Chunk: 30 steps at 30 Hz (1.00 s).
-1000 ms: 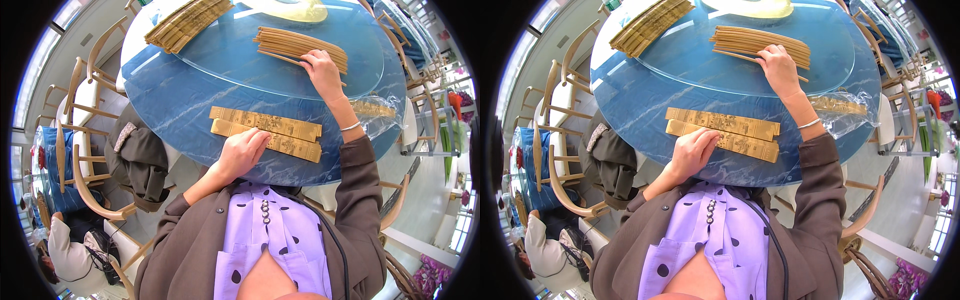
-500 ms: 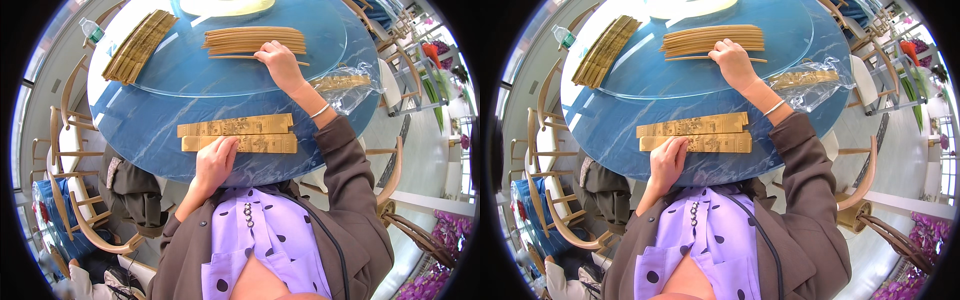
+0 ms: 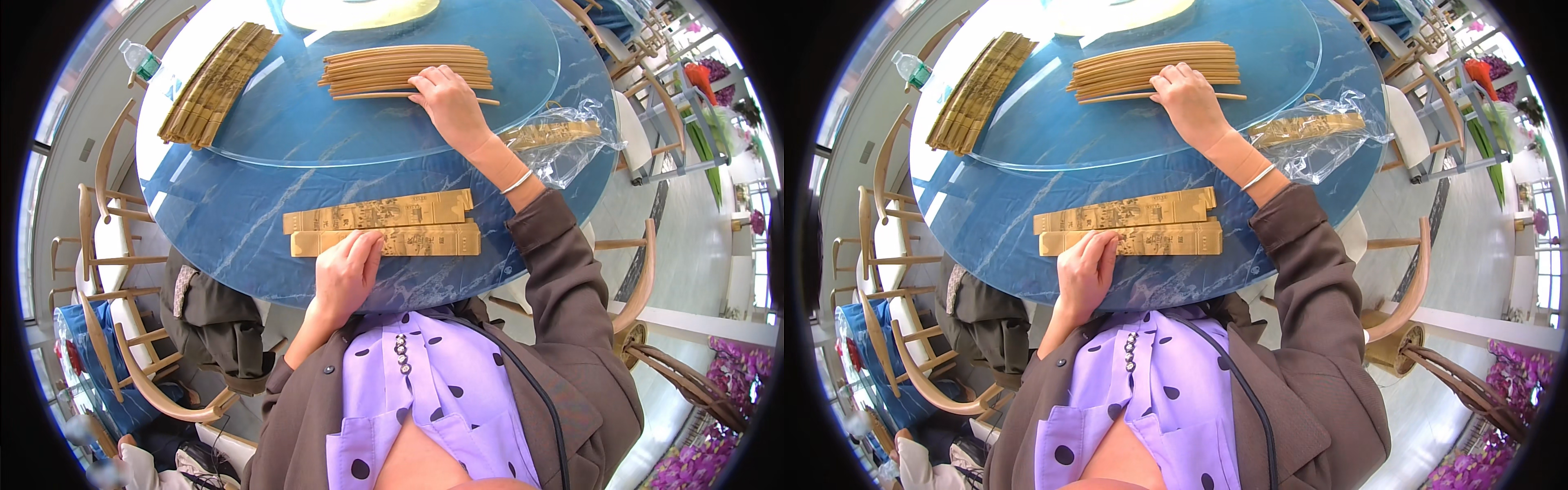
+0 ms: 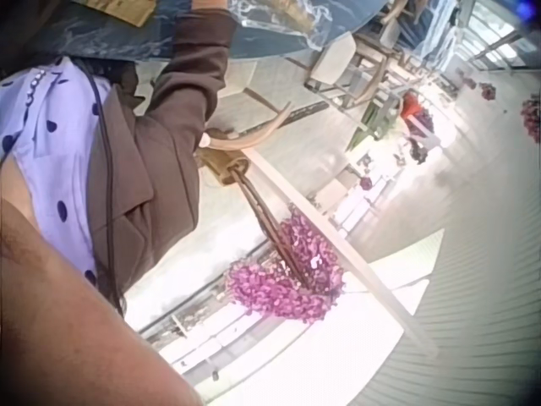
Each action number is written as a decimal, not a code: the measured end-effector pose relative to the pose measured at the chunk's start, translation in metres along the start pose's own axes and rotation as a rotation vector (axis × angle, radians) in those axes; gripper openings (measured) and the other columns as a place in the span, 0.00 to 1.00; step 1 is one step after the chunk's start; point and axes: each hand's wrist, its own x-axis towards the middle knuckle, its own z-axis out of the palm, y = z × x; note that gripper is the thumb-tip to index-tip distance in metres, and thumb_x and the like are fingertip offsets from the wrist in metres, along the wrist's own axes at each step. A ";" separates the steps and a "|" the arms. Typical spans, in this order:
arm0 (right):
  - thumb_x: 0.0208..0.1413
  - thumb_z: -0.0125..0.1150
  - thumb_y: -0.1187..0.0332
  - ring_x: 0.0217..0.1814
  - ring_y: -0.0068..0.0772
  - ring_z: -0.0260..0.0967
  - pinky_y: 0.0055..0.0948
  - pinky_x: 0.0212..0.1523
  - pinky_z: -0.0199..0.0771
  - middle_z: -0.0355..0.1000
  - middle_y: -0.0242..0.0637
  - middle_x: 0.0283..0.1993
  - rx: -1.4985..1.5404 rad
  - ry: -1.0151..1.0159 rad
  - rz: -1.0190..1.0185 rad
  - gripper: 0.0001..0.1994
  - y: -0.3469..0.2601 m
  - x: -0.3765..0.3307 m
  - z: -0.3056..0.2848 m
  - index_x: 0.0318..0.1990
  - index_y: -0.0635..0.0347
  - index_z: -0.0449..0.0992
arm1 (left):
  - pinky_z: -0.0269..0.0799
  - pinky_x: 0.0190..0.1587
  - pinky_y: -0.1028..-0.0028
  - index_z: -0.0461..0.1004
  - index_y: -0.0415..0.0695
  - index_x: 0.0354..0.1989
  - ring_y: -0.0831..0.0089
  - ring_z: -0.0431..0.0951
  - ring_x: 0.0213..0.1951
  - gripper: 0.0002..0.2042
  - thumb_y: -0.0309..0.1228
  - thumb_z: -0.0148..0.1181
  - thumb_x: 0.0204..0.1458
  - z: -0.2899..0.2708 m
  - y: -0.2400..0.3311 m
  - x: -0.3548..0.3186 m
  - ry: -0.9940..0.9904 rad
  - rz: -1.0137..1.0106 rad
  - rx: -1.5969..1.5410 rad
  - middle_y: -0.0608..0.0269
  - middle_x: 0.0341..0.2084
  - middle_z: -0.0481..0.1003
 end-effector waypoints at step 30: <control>0.57 0.62 0.70 0.45 0.40 0.69 0.35 0.48 0.73 0.69 0.38 0.38 -0.043 -0.303 -0.108 0.07 -0.020 -0.003 -0.018 0.37 0.61 0.71 | 0.73 0.27 0.66 0.75 0.38 0.36 0.57 0.78 0.26 0.03 0.24 0.59 0.57 -0.002 -0.001 -0.003 0.084 -0.070 -0.102 0.56 0.26 0.76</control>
